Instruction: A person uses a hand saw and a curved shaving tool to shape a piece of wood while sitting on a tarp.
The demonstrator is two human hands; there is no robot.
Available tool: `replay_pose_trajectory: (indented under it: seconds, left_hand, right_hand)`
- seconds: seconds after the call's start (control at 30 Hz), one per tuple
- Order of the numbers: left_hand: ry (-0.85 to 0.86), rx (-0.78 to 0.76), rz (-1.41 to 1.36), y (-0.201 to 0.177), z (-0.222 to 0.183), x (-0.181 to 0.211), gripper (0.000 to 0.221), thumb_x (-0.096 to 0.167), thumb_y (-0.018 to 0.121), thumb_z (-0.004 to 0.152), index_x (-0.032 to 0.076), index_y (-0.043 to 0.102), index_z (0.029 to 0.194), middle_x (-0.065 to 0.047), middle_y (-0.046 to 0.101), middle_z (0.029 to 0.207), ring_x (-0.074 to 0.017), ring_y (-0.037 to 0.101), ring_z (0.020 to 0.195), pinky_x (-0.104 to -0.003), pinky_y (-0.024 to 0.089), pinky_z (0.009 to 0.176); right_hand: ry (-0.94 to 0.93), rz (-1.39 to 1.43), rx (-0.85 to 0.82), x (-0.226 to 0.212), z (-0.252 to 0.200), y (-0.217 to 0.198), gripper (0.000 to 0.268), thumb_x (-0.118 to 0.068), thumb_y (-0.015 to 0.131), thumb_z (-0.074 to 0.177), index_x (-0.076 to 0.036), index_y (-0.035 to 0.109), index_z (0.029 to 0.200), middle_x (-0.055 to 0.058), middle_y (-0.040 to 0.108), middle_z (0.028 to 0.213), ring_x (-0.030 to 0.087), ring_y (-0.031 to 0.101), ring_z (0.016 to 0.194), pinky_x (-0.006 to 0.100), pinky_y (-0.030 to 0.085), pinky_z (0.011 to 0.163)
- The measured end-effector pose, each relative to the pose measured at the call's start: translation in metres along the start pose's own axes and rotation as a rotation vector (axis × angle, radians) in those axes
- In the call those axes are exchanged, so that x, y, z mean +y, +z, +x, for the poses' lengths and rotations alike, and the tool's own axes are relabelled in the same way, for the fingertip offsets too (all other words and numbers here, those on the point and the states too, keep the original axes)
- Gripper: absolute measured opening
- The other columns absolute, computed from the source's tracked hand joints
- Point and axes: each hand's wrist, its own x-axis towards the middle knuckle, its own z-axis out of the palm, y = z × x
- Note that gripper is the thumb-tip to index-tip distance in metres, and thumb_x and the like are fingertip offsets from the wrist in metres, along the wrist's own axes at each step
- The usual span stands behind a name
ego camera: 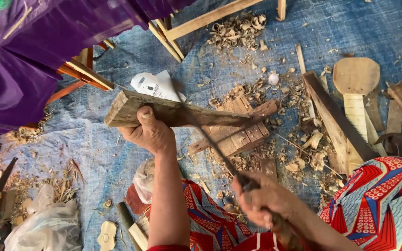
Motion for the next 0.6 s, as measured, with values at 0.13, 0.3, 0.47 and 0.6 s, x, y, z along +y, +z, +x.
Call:
replay_pose_trajectory:
  seconds: [0.13,0.3,0.47,0.6]
  left_hand:
    - [-0.026,0.009,-0.044,-0.003,0.005,-0.005,0.03,0.03,0.078,0.091,0.014,0.054,0.098,0.005,0.056,0.09,-0.0082,0.049,0.079,-0.029,0.045,0.082]
    - [-0.039,-0.004,-0.067,-0.006,0.01,-0.013,0.029,0.026,0.077,0.093,0.015,0.054,0.105,0.005,0.056,0.096,-0.0088,0.049,0.085,-0.03,0.042,0.089]
    - [-0.04,0.02,-0.032,-0.005,0.01,-0.008,0.037,0.034,0.079,0.091,0.014,0.051,0.104,0.004,0.053,0.096,-0.0098,0.049,0.085,-0.03,0.043,0.088]
    - [-0.035,0.039,-0.021,-0.01,0.013,-0.014,0.037,0.038,0.08,0.09,0.015,0.052,0.098,0.005,0.054,0.09,-0.0085,0.05,0.079,-0.029,0.044,0.083]
  right_hand:
    - [0.002,0.005,-0.084,0.001,0.003,-0.043,0.013,0.005,0.07,0.092,0.004,0.058,0.094,0.008,0.059,0.061,0.015,0.055,0.04,0.026,0.049,0.033]
    - [-0.038,-0.002,0.047,-0.004,0.006,-0.055,0.014,0.001,0.07,0.094,0.001,0.06,0.104,0.004,0.055,0.065,0.014,0.054,0.044,0.027,0.05,0.036]
    - [0.044,0.108,-0.048,0.004,0.006,-0.012,0.019,0.011,0.071,0.089,0.006,0.054,0.097,0.01,0.061,0.06,0.017,0.056,0.038,0.027,0.051,0.033]
    - [-0.017,0.07,-0.015,0.0,0.011,-0.104,0.015,-0.003,0.069,0.096,0.002,0.061,0.107,0.004,0.057,0.064,0.012,0.054,0.043,0.026,0.05,0.035]
